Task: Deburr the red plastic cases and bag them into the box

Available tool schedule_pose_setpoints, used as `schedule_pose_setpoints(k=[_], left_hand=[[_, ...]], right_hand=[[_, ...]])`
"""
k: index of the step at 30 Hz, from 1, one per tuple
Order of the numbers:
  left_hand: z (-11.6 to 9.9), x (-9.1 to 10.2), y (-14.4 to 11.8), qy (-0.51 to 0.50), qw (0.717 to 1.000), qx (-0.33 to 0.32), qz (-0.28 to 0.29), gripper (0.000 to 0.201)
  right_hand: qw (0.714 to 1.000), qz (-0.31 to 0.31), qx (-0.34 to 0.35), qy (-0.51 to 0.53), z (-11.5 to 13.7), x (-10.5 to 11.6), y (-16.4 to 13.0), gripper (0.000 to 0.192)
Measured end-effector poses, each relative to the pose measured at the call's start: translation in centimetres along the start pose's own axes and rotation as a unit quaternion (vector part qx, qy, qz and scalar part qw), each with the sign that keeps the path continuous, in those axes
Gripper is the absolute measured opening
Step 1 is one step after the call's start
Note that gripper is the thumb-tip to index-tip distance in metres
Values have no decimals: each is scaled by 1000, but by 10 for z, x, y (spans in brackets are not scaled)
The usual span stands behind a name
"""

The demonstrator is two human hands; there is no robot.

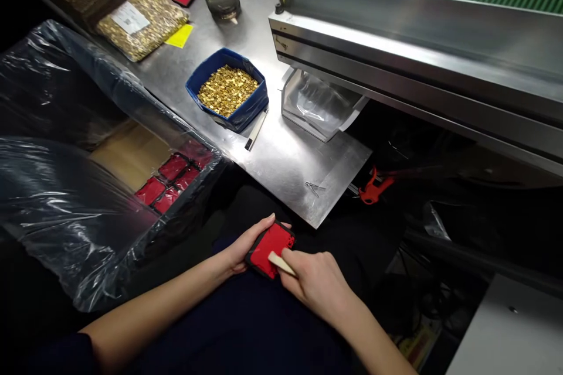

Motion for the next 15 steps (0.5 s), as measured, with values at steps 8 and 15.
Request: schedule_pose_setpoints(k=[8, 15], left_hand=[[3, 3, -1, -15, 1000, 3, -3, 54], [5, 3, -1, -15, 1000, 1, 7, 56]], right_hand=[[1000, -10, -23, -9, -4, -2, 0, 21], [999, -20, -22, -13, -5, 3, 6, 22]])
Point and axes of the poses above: each hand's wrist, its own y-axis towards the middle knuckle, its own x-axis out of the back of the hand, z = x × y, the point moved 9 cm from there along y, towards the middle knuckle, and after that the axes turned 13 degrees about -x, right-handed, at the moved point
